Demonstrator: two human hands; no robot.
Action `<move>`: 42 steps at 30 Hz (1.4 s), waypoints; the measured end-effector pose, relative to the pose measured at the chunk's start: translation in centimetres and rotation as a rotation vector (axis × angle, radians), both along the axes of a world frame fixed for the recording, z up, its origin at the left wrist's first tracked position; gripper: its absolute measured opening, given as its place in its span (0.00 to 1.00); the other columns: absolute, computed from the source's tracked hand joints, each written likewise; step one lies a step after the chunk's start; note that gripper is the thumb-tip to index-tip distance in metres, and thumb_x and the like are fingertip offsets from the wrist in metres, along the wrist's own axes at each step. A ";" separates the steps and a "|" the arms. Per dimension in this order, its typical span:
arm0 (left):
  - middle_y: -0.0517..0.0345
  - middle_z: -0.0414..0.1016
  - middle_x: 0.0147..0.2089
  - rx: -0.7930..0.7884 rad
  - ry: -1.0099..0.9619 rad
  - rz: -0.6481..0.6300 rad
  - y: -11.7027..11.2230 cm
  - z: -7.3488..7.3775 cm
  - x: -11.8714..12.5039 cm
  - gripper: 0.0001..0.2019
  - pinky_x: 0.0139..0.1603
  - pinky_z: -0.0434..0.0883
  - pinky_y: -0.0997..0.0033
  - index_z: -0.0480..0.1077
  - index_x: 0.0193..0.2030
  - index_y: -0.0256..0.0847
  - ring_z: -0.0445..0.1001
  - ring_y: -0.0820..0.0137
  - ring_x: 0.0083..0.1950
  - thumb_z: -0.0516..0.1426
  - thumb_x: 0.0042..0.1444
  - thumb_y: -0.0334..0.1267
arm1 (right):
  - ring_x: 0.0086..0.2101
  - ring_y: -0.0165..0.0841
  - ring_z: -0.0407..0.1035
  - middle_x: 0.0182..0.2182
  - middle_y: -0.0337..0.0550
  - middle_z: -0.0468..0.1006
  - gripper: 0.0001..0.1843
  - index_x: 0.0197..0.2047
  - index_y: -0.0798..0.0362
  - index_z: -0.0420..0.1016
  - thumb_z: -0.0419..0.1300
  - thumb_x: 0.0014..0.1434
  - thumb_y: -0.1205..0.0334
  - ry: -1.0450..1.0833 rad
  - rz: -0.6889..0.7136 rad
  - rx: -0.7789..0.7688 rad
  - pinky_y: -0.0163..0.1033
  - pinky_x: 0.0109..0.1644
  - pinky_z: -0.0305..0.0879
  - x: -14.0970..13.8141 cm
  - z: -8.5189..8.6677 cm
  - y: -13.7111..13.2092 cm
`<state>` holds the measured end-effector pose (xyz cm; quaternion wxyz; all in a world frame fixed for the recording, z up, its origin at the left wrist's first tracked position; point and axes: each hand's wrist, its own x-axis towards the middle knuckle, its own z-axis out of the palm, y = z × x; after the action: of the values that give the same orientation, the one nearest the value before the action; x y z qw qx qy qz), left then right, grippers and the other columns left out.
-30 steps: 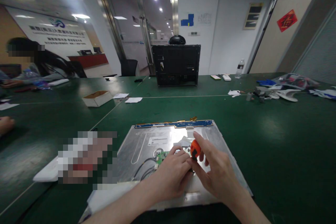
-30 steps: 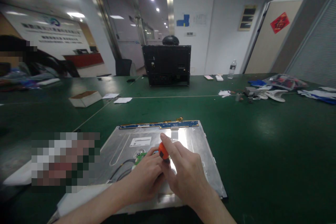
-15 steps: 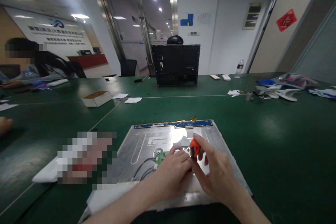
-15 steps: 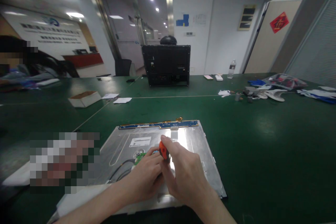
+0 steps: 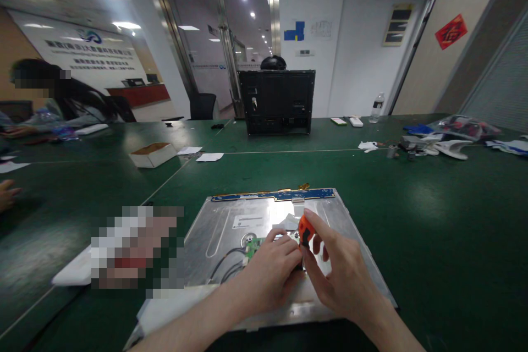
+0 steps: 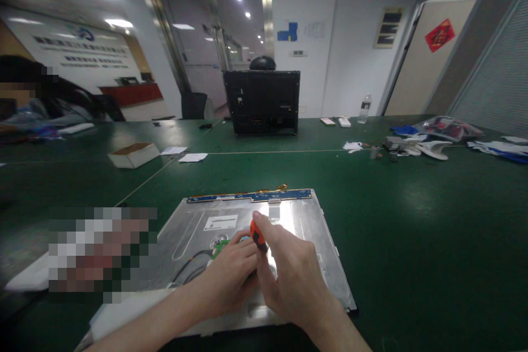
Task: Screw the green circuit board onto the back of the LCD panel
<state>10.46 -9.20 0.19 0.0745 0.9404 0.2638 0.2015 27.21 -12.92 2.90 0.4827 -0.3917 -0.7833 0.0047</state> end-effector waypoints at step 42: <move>0.56 0.76 0.40 -0.037 0.002 -0.020 -0.2 0.7 -0.1 0.08 0.55 0.59 0.56 0.68 0.38 0.41 0.72 0.64 0.43 0.52 0.54 0.27 | 0.25 0.32 0.71 0.36 0.46 0.77 0.31 0.64 0.53 0.50 0.54 0.59 0.67 0.031 -0.007 0.002 0.39 0.28 0.71 0.1 -0.1 -0.2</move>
<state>10.38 -9.43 0.90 0.0936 0.9416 0.2581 0.1951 27.36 -13.13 2.81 0.4950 -0.3940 -0.7744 0.0082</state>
